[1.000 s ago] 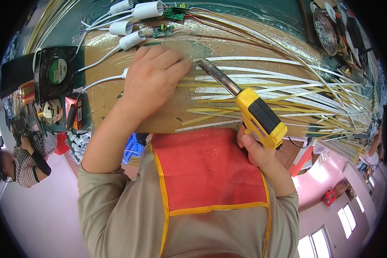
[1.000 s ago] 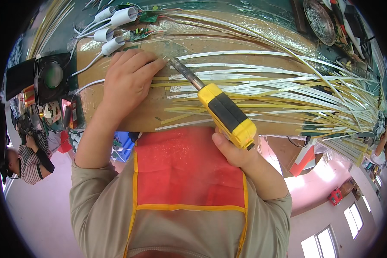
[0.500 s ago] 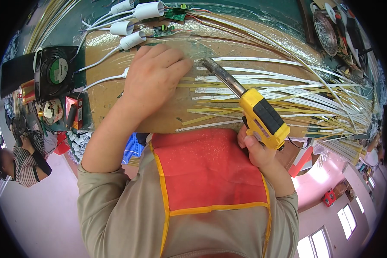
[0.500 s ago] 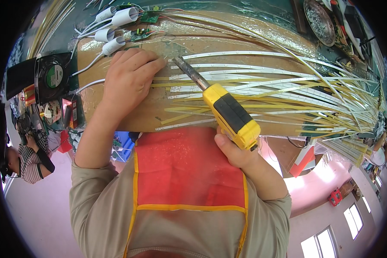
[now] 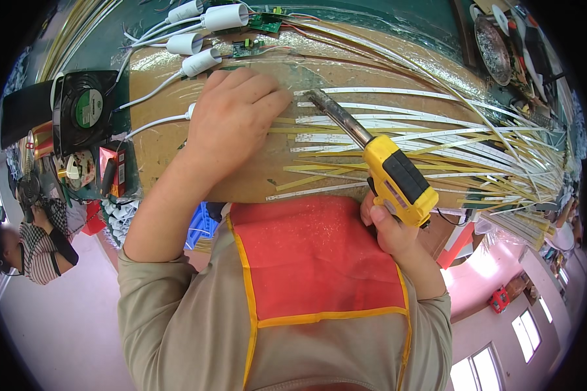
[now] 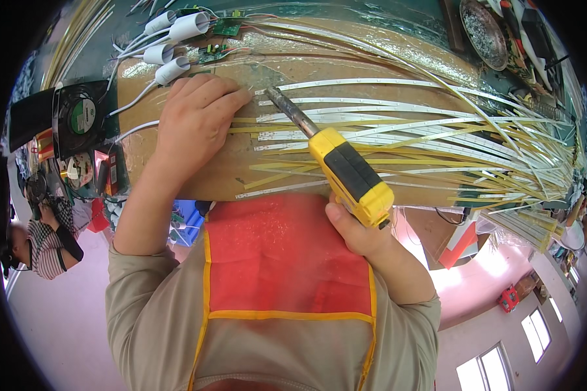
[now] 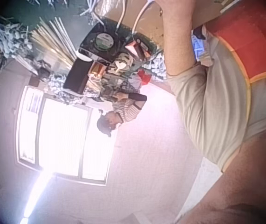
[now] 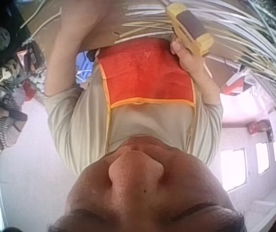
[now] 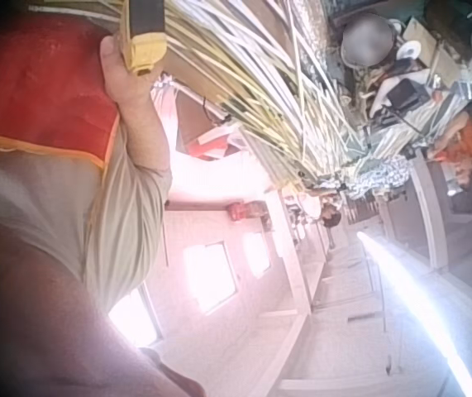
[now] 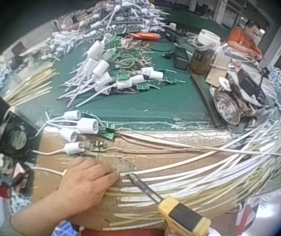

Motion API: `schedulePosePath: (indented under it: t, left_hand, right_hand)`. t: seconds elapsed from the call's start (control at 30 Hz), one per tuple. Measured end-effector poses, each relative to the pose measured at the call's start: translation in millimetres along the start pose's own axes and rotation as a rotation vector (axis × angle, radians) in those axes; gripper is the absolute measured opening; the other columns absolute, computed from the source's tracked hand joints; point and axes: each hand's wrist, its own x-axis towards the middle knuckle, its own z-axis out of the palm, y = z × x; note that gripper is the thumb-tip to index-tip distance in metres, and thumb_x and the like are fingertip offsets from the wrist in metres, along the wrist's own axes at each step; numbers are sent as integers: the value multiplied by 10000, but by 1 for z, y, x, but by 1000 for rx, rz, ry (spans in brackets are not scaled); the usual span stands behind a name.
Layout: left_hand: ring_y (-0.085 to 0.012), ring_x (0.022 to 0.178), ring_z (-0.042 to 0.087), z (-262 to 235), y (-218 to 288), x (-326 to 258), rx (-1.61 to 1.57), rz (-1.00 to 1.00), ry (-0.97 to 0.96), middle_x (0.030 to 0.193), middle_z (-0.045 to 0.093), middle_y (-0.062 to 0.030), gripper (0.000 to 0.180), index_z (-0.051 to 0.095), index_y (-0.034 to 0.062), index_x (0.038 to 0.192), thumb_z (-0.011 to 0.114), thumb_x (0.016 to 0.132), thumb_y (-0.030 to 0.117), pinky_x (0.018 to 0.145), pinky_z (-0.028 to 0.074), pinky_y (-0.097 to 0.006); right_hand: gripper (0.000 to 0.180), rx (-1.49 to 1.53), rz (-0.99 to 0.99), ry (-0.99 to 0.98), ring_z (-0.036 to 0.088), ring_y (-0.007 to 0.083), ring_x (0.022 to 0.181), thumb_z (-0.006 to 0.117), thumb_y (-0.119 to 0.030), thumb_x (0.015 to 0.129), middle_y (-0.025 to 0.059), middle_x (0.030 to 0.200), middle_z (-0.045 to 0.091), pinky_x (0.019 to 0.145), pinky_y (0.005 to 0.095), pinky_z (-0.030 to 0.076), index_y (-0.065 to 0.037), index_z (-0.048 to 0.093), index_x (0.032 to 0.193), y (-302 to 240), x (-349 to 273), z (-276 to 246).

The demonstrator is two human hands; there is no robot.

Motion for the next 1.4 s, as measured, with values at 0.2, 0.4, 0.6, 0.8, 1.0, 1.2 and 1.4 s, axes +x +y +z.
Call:
schedulePosePath:
  t: [0.2,0.4,0.6,0.8,1.0,1.2,1.4]
  left_hand:
    - [-243,889,607,1,0,0,3,-4,0,951,649,-26,263,684,103,981,643,731,34,779,460,-372]
    - [-244,870,600,1,-1,2,-6,-33,7,920,645,-22,172,686,104,941,662,778,52,764,454,-372]
    - [-241,858,588,4,-1,4,-22,-75,40,891,635,-19,83,669,118,876,662,794,116,753,438,-379]
    - [-258,867,600,6,5,6,-29,-161,61,901,650,-33,65,669,93,851,691,792,110,777,452,-386]
    - [-261,849,598,9,9,8,-21,-198,99,882,641,-36,68,663,88,824,692,766,108,755,457,-384]
    - [-275,828,591,9,9,10,-39,-194,100,862,622,-46,69,647,79,802,684,746,97,751,460,-387]
    - [-286,827,587,11,8,10,-79,-179,111,859,616,-61,71,630,68,787,674,733,83,752,463,-398]
  right_hand:
    - [556,-23,-21,3,500,146,613,633,-213,896,86,761,548,566,284,435,44,429,1344,3,0,1]
    - [544,-40,-40,4,507,144,611,628,-212,898,86,765,554,561,283,439,45,437,1337,3,1,1]
    - [527,-31,-46,7,508,142,609,625,-202,900,86,764,556,558,280,443,45,442,1328,2,2,2]
    - [517,-37,-55,7,506,142,603,622,-204,904,84,754,553,554,280,441,47,441,1318,2,2,2]
    - [404,-9,-59,20,531,143,641,650,-182,897,68,776,578,581,283,449,27,504,1210,2,1,1]
    - [178,31,-16,57,583,148,716,706,-125,873,40,818,629,643,288,472,-19,632,995,-2,1,2]
    - [512,-93,-83,-5,507,143,595,626,-210,907,85,757,555,546,279,437,56,450,1307,1,2,1]
